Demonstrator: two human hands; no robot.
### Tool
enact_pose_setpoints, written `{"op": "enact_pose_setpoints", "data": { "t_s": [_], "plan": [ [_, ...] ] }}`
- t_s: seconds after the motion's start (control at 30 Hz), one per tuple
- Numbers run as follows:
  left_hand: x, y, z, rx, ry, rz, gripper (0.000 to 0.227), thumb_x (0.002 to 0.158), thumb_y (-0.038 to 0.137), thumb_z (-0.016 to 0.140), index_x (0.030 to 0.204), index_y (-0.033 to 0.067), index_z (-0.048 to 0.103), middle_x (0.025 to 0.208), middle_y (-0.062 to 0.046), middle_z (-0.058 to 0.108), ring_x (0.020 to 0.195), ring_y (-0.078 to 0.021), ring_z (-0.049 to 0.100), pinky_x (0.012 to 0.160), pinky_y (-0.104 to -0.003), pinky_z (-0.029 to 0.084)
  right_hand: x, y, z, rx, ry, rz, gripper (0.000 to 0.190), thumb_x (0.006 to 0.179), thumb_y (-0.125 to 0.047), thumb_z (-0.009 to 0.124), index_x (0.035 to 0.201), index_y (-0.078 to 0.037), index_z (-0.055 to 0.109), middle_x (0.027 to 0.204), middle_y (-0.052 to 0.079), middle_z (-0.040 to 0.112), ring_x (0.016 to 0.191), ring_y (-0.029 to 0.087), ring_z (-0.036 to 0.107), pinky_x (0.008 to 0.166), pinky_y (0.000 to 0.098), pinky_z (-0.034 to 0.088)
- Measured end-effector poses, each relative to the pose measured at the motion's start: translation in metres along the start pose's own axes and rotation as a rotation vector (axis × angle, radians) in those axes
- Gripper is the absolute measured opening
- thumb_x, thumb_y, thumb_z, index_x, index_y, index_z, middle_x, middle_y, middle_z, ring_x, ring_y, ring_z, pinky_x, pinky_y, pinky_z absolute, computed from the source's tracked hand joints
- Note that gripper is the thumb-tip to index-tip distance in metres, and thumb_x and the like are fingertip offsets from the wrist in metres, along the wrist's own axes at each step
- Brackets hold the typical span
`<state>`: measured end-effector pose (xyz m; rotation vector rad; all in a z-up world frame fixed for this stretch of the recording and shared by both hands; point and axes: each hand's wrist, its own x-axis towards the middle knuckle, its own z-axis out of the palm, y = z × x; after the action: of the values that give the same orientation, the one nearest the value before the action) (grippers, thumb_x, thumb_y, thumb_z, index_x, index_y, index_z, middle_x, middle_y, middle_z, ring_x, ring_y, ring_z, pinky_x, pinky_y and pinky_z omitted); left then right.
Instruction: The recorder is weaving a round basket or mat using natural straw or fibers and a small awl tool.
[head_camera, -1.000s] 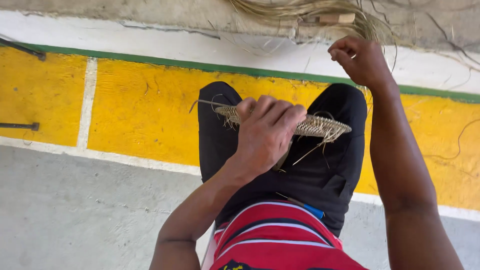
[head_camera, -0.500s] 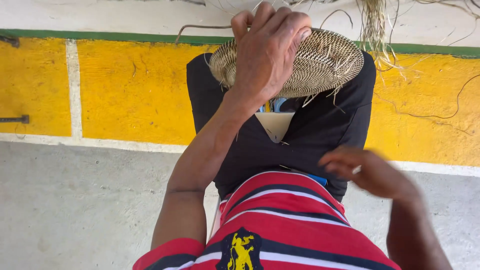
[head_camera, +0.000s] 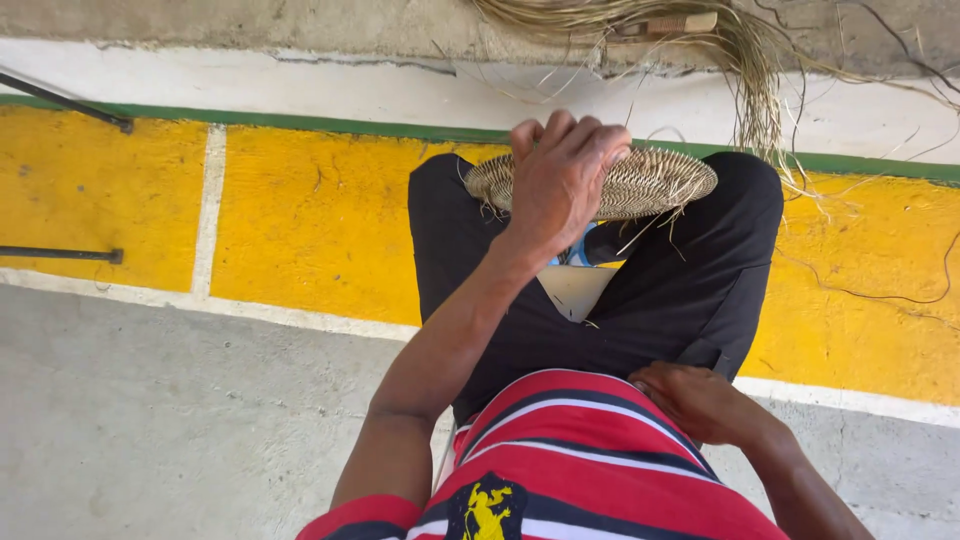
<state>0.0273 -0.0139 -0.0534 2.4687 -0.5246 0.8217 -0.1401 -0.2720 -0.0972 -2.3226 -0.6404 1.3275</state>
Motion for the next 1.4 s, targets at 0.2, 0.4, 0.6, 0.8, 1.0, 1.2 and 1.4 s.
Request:
{"op": "enact_pose_setpoints", "data": {
  "t_s": [0.2,0.4,0.6,0.8,1.0,1.2,1.4],
  "plan": [
    [-0.003,0.007,-0.01,-0.011,-0.024,-0.056,0.015,0.099,0.023,0.073,0.111,0.023,0.066,0.094,0.01,0.065,0.095,-0.0142,0.054,0.096,-0.038,0.033,-0.006,-0.001,0.005,0.221,0.073,0.127,0.043,0.103,-0.042,0.041,0.127,-0.016,0.064,0.127,0.006,0.068,0.118,0.024,0.067,0.102,0.0375,0.051],
    [-0.003,0.006,-0.008,-0.009,-0.02,-0.074,0.029,0.094,0.033,0.075,0.117,0.0188,0.064,0.102,0.008,0.067,0.1,-0.0165,0.055,0.098,-0.04,0.033,-0.023,-0.004,-0.032,0.458,0.288,-0.172,0.044,0.098,-0.03,0.059,0.133,-0.004,0.06,0.12,0.013,0.071,0.113,0.026,0.067,0.088,0.038,0.05],
    [-0.001,0.005,-0.002,0.012,-0.023,-0.065,0.031,0.093,0.035,0.076,0.116,0.0194,0.063,0.105,0.006,0.068,0.102,-0.0166,0.054,0.099,-0.042,0.032,-0.017,-0.047,-0.111,0.666,0.912,-0.341,0.035,0.107,-0.01,0.053,0.141,-0.005,0.046,0.108,0.007,0.066,0.068,0.005,0.056,0.058,0.019,0.048],
    [0.002,0.009,-0.026,-0.024,-0.048,-0.107,0.031,0.095,0.031,0.076,0.119,0.017,0.062,0.109,0.006,0.069,0.106,-0.0169,0.055,0.1,-0.042,0.031,0.048,-0.068,-0.117,0.629,0.988,-0.432,0.039,0.113,-0.007,0.054,0.152,-0.004,0.046,0.089,0.009,0.059,0.081,0.008,0.052,0.069,0.0213,0.044],
    [0.001,0.011,-0.028,-0.079,-0.072,-0.129,0.034,0.097,0.031,0.077,0.123,0.0163,0.062,0.106,0.007,0.069,0.101,-0.0163,0.055,0.098,-0.041,0.032,0.05,-0.075,-0.121,1.006,0.748,-0.426,0.036,0.112,-0.018,0.045,0.146,-0.007,0.043,0.086,0.008,0.064,0.05,0.007,0.044,0.048,0.0199,0.038],
    [0.004,0.015,-0.034,-0.074,-0.086,-0.119,0.028,0.095,0.03,0.077,0.118,0.0187,0.066,0.101,0.006,0.069,0.099,-0.0161,0.056,0.098,-0.041,0.031,0.051,-0.087,-0.109,1.227,0.72,-0.525,0.038,0.113,-0.02,0.043,0.149,-0.008,0.038,0.086,0.008,0.057,0.052,0.006,0.043,0.049,0.0199,0.04],
    [-0.003,0.017,-0.036,-0.1,-0.098,-0.115,0.026,0.097,0.029,0.076,0.118,0.0172,0.066,0.103,0.007,0.071,0.101,-0.0157,0.057,0.099,-0.041,0.031,0.047,-0.095,-0.102,1.294,0.704,-0.522,0.04,0.112,-0.021,0.042,0.15,-0.009,0.037,0.092,0.01,0.058,0.05,0.005,0.042,0.045,0.0199,0.04]
  ]
}}
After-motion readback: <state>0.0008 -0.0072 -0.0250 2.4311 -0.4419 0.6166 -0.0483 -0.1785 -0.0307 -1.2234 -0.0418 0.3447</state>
